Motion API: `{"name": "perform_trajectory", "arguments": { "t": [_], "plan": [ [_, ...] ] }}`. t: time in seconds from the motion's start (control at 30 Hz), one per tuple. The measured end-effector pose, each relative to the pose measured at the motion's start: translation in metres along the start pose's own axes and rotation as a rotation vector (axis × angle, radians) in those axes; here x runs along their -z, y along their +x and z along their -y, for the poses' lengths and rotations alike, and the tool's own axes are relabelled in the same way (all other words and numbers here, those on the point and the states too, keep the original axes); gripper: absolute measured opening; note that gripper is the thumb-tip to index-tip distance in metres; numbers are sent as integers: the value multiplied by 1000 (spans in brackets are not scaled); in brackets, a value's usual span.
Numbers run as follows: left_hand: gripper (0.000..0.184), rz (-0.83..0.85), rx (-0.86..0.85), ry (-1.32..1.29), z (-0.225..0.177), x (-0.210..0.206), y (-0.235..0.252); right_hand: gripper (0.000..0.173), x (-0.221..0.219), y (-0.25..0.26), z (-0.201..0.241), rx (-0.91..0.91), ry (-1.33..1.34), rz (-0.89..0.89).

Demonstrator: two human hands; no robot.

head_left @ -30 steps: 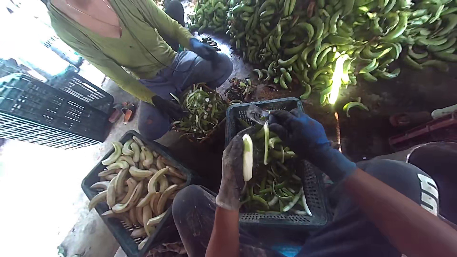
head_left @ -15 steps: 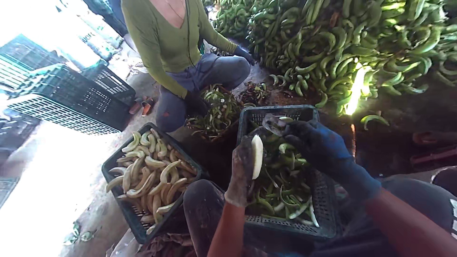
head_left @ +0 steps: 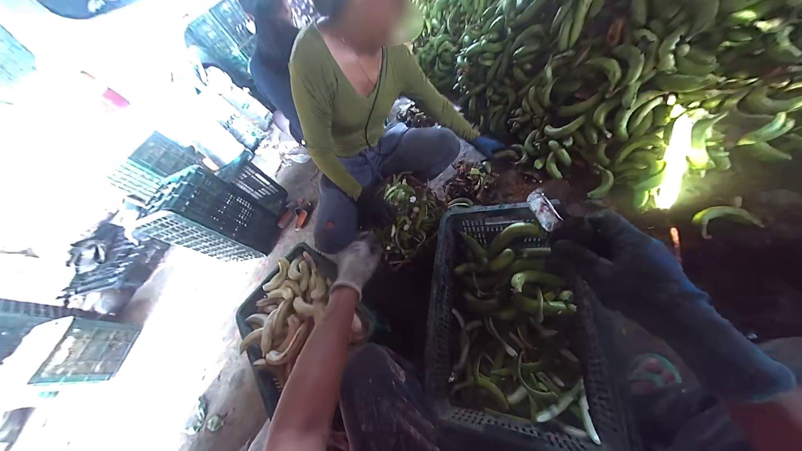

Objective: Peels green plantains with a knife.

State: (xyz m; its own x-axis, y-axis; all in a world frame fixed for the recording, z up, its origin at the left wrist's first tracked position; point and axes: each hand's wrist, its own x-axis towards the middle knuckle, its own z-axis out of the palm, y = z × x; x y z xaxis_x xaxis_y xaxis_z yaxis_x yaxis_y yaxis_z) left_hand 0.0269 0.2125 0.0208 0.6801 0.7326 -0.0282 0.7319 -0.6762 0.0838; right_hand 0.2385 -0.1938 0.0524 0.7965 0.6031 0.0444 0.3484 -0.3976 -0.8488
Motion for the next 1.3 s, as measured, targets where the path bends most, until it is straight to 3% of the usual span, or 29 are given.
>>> {"name": "perform_trajectory", "arguments": {
  "t": [0.1,0.17,0.23,0.3,0.37,0.43,0.53,0.6,0.67,0.73,0.83,0.93,1.0,1.1,1.23,1.3],
  "plan": [
    [58,322,17,192,8,-61,55,38,3,6,5,-75,89,-33],
    [50,380,43,288,3,-75,64,36,7,8,6,-119,153,-54],
    [43,389,40,346,-6,-65,66,35,11,11,0,-144,177,-56],
    [38,375,18,366,-12,-27,71,31,13,13,-5,-122,197,-52],
    [29,247,-48,219,-4,29,70,28,15,15,-6,-105,242,-35],
    [23,-6,-140,-59,12,93,45,25,14,15,-2,-98,308,-3],
    [35,-315,-123,-390,-2,186,-47,24,9,16,8,-112,389,51],
    [51,-468,-73,-438,-20,210,-88,26,2,18,11,-125,413,78],
    [53,-558,-51,-488,-37,201,-106,25,-4,19,13,-103,409,102],
    [38,-601,-85,-662,-44,171,-101,27,-13,18,16,-75,434,140],
    [33,-450,-146,-1047,-70,115,-84,32,-26,12,20,-77,483,184],
    [41,-296,-57,-1376,-110,54,-97,36,-34,8,23,-80,589,225],
    [42,-222,-6,-1461,-130,32,-103,38,-32,5,26,-112,626,252],
    [32,-192,-58,-1358,-144,28,-104,34,-33,-1,27,-182,624,293],
    [32,-229,-335,-809,-137,8,-100,29,-36,2,27,-203,591,319],
    [33,-224,-398,-672,-138,6,-103,31,-39,1,27,-215,547,336]
  ]
}}
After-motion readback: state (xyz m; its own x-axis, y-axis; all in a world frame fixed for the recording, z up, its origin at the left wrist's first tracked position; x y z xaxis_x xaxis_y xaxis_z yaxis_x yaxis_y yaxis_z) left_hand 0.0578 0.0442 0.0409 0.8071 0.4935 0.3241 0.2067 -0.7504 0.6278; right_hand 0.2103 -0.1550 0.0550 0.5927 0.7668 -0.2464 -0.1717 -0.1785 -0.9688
